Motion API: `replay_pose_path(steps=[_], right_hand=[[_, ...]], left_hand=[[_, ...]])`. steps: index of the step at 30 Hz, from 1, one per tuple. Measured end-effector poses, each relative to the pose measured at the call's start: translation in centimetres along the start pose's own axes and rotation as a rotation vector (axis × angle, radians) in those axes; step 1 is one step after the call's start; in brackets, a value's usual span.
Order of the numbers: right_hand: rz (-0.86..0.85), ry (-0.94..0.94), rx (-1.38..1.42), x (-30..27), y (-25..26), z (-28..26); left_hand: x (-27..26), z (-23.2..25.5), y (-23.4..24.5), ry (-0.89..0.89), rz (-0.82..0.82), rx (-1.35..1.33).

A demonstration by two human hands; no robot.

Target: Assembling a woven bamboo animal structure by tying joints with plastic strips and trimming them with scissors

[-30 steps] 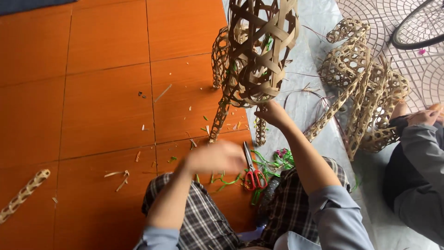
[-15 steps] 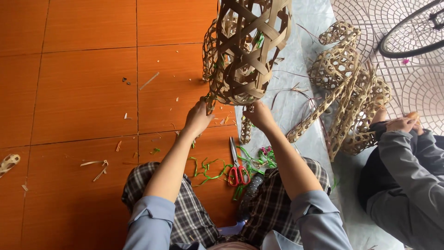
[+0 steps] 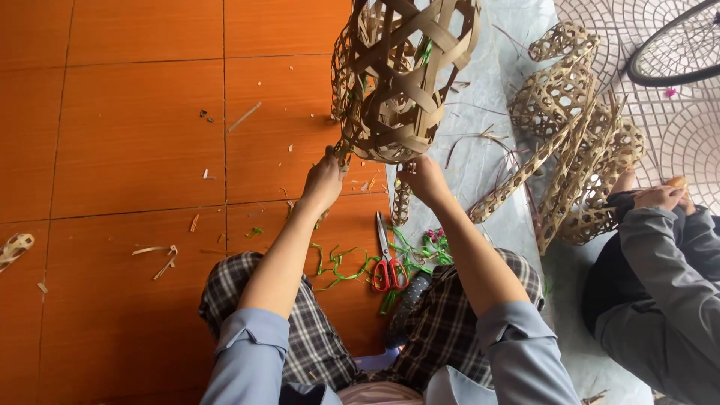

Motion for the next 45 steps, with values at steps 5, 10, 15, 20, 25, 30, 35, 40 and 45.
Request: replay_pose_path(steps=[5, 10, 15, 20, 25, 30, 35, 40, 45], right_hand=[[0.003, -0.017, 0.026, -0.7, 0.2, -0.6], [-0.005, -0.044, 0.019, -0.8, 0.1, -0.9], [-0.029, 0.006, -0.026, -0.3, 0.2, -1.7], [-0.087, 0.091, -0.146, -1.9, 1.6, -3.2], [-0.15, 0.066, -0.581, -2.9, 3.5, -1.3], [-0.189, 0.012, -0.594, -2.9, 5.5, -1.6], [-0.189, -0.023, -0.61, -3.7, 5.7, -3.0], [-0.284, 0.03, -0.629, -4.0, 4.6, -2.9], [-0.295, -0.011, -0.639, -3.4, 3.4, -1.8]], left_hand=[[0.8, -1.6, -1.2, -0.033, -0.022, -0.025], [0.6, -1.2, -0.3, -0.036, 0.044, -0.167], [0.3, -0.3, 0.5, -0.018, 0.039, -0.131], [-0.8, 0.3, 1.3, 0.041, -0.009, -0.133], [-0.6, -4.2, 0.6, 0.146, -0.107, 0.265], [-2.0, -2.2, 2.2, 0.199, -0.174, 0.256], [-2.0, -3.4, 1.7, 0.229, -0.166, 0.274], [-2.9, -1.9, 3.8, 0.225, -0.17, 0.327], [-3.6, -0.8, 4.5, 0.236, -0.209, 0.313]])
Point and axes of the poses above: each hand's wrist, its own x-axis towards the middle knuckle, its own y-axis out of the back of the hand, z = x × y, the point moved 3 cm from there along x, towards the middle knuckle
